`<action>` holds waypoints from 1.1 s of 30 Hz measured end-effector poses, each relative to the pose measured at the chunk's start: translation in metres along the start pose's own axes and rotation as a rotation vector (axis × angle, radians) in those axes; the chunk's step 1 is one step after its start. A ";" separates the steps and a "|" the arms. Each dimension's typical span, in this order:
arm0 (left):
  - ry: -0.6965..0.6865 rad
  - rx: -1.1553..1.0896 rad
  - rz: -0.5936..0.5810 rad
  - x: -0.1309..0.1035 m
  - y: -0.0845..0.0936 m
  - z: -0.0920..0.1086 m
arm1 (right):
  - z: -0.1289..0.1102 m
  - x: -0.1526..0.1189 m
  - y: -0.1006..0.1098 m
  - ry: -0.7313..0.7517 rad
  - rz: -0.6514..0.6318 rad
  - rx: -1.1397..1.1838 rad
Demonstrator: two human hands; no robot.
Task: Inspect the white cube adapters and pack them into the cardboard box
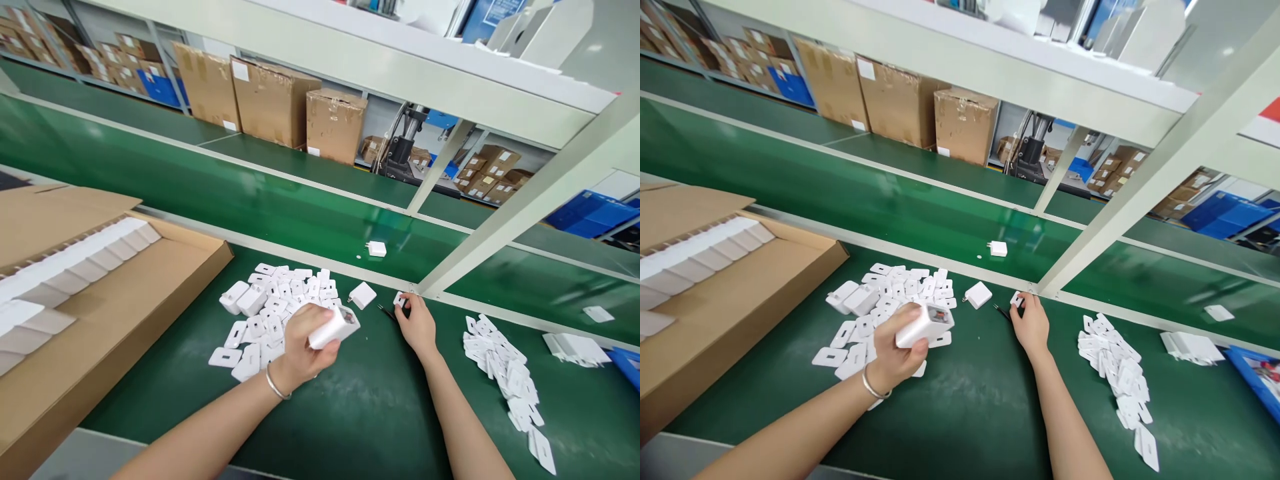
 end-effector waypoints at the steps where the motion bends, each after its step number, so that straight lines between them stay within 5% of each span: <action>1: 0.019 0.027 -0.033 -0.001 -0.006 -0.001 | 0.000 0.000 0.000 0.000 0.001 0.001; 6: 0.067 0.285 -0.853 -0.048 -0.101 -0.007 | 0.000 0.002 0.000 0.009 0.006 0.003; 8: 0.061 0.316 -0.968 -0.060 -0.113 -0.008 | 0.000 0.003 0.001 0.013 0.004 0.001; 11: 0.124 0.302 -0.860 -0.051 -0.098 -0.015 | 0.000 0.003 0.001 0.016 -0.001 -0.006; 17: 0.065 0.099 -0.154 -0.003 -0.019 -0.004 | 0.001 0.003 0.000 0.008 -0.008 -0.009; 19: 0.093 0.131 -0.248 -0.005 -0.030 -0.005 | 0.000 0.003 0.000 0.011 -0.006 -0.006; 22: 0.270 0.236 -0.703 -0.030 -0.075 -0.022 | -0.001 0.002 0.001 0.010 -0.005 -0.003; 24: 0.444 0.183 -0.836 -0.043 -0.084 -0.034 | -0.001 0.002 0.001 0.006 -0.006 -0.002; 26: 0.722 -0.042 -0.772 -0.047 -0.079 -0.048 | -0.002 0.001 0.001 0.004 -0.008 0.001; 29: 1.140 -0.664 -0.571 -0.051 -0.076 -0.055 | -0.002 0.000 0.000 0.005 -0.014 0.008; 33: 1.298 -1.292 -0.400 -0.043 -0.080 -0.040 | -0.003 0.000 0.000 0.007 -0.025 0.013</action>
Point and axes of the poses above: each hand's wrist, its own x-axis towards the middle knuckle, its own y-axis out of the back of the hand, z = x × y, the point moved 9 cm from there along x, towards the middle knuckle, and after that the axes turned 1 degree about -z, right-handed, at the moved point
